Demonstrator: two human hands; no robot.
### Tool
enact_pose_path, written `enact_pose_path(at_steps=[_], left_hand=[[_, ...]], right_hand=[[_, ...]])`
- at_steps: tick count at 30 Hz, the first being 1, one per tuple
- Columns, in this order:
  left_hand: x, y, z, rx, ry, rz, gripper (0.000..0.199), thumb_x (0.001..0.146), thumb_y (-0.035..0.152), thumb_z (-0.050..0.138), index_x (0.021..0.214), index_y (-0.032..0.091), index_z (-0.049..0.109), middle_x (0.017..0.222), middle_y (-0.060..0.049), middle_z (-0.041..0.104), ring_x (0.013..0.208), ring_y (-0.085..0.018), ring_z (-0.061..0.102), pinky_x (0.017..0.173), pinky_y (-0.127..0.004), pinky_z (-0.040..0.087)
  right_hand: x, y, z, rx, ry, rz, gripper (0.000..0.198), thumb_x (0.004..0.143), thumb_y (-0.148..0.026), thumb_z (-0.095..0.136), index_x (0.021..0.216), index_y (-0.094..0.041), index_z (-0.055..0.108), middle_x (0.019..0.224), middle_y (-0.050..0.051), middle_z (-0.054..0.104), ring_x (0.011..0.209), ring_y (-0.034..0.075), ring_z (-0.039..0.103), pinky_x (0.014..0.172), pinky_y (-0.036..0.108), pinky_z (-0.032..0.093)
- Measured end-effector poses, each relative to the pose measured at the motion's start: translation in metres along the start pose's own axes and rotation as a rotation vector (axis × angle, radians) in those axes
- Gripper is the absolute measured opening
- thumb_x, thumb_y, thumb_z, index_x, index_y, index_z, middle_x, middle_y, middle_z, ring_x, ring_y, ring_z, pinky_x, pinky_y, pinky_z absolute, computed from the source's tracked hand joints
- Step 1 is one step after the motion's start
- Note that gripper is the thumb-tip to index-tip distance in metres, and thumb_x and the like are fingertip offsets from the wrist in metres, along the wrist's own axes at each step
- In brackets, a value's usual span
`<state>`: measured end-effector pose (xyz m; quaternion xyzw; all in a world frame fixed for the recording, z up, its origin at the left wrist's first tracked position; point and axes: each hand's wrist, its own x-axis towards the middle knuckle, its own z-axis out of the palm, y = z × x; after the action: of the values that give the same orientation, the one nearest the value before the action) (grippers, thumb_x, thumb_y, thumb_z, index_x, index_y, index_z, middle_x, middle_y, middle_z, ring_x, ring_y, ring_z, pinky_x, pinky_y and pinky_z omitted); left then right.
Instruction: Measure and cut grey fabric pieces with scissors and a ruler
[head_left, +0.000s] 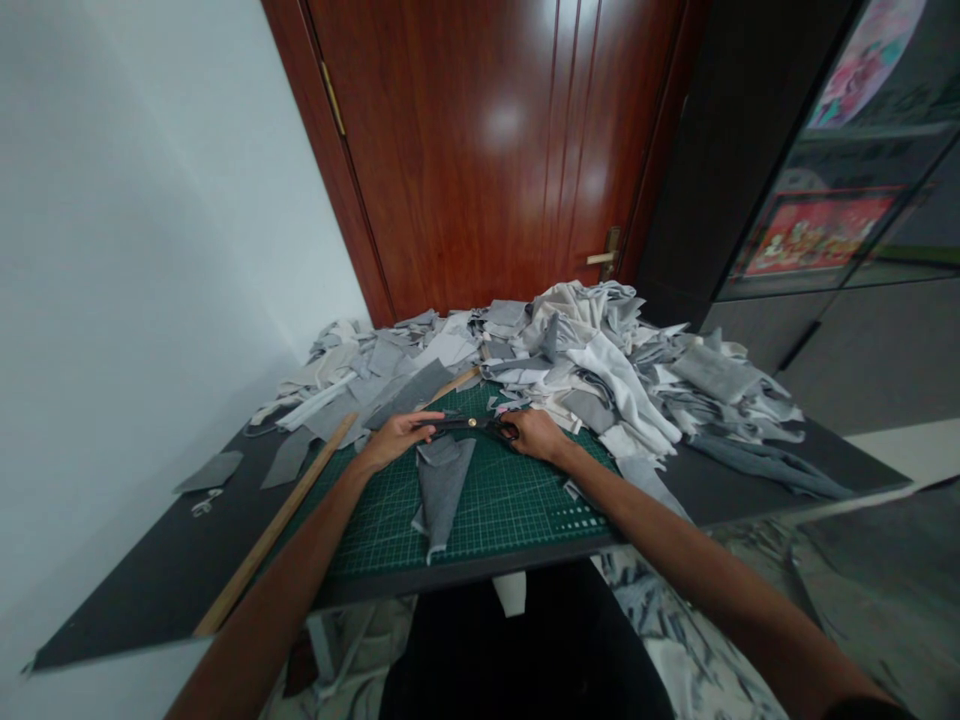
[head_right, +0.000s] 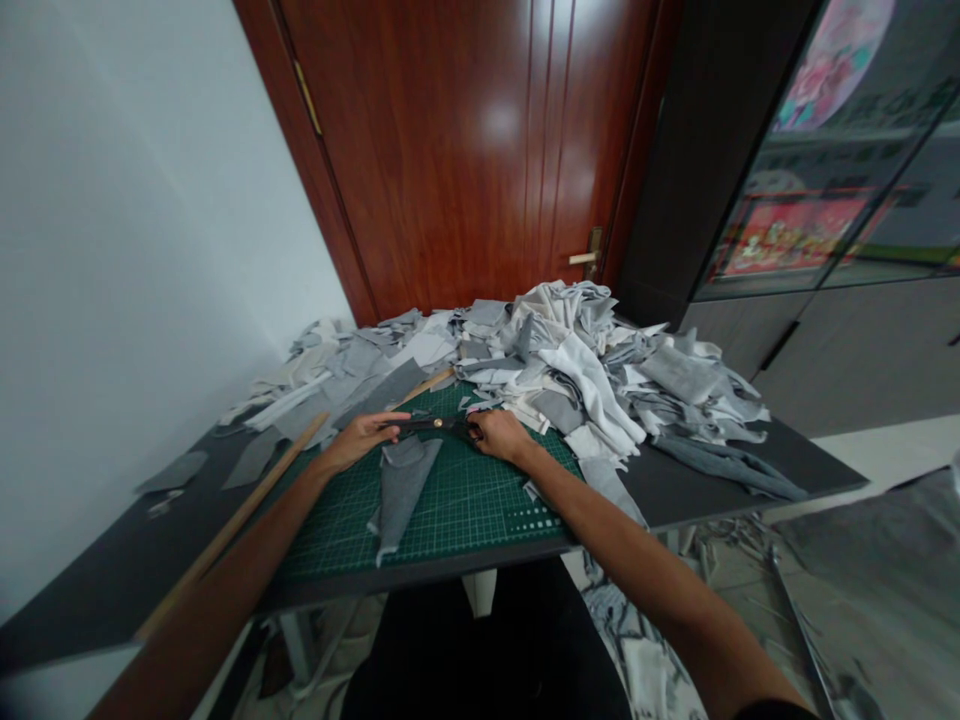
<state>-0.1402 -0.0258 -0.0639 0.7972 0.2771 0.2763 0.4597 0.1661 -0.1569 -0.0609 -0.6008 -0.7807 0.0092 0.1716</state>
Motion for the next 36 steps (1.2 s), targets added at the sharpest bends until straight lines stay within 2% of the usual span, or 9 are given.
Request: enact_pose_path(at_steps=[7,12,18,24,36], left_hand=[[0.000,0.003,0.001,0.063,0.033,0.038,0.062,0.081,0.059,0.079,0.124,0.014,0.077,0.127,-0.015,0.076,0.102,-0.026,0.073,0.092,-0.035,0.056],[0.000,0.004,0.001,0.105,0.046,0.056,0.065,0.079,0.064,0.079,0.121,0.015,0.079,0.120,-0.015,0.078,0.105,-0.029,0.074,0.097,-0.040,0.056],[-0.002,0.007,-0.004,0.218,0.091,0.104,0.047,0.080,0.055,0.082,0.112,0.021,0.083,0.118,-0.011,0.079,0.115,-0.031,0.069,0.110,-0.044,0.047],[-0.002,0.004,-0.004,0.288,0.120,0.191,0.043,0.083,0.057,0.080,0.109,0.023,0.084,0.114,-0.012,0.078,0.110,-0.030,0.070,0.107,-0.043,0.048],[-0.003,0.010,-0.003,0.298,0.106,0.203,0.039,0.085,0.055,0.078,0.106,0.023,0.085,0.109,-0.010,0.080,0.104,-0.028,0.071,0.101,-0.041,0.052]], right_hand=[[0.000,0.002,0.002,0.010,-0.003,-0.010,0.015,0.091,-0.018,0.059,0.094,-0.019,0.074,0.091,0.007,0.076,0.079,0.020,0.066,0.068,0.028,0.036],[0.001,0.003,0.003,0.022,0.002,-0.009,0.014,0.091,-0.018,0.060,0.094,-0.019,0.074,0.088,0.007,0.075,0.076,0.020,0.065,0.066,0.028,0.034],[0.002,0.006,0.003,0.042,0.004,-0.024,0.015,0.091,-0.017,0.061,0.095,-0.019,0.075,0.086,0.006,0.075,0.073,0.018,0.063,0.064,0.028,0.032],[0.002,0.007,0.003,0.069,0.001,-0.045,0.017,0.092,-0.017,0.061,0.097,-0.018,0.077,0.085,0.005,0.076,0.071,0.017,0.061,0.064,0.027,0.033],[0.002,0.010,0.004,0.117,0.002,-0.077,0.015,0.091,-0.016,0.062,0.092,-0.018,0.076,0.080,0.003,0.073,0.067,0.014,0.057,0.063,0.026,0.032]])
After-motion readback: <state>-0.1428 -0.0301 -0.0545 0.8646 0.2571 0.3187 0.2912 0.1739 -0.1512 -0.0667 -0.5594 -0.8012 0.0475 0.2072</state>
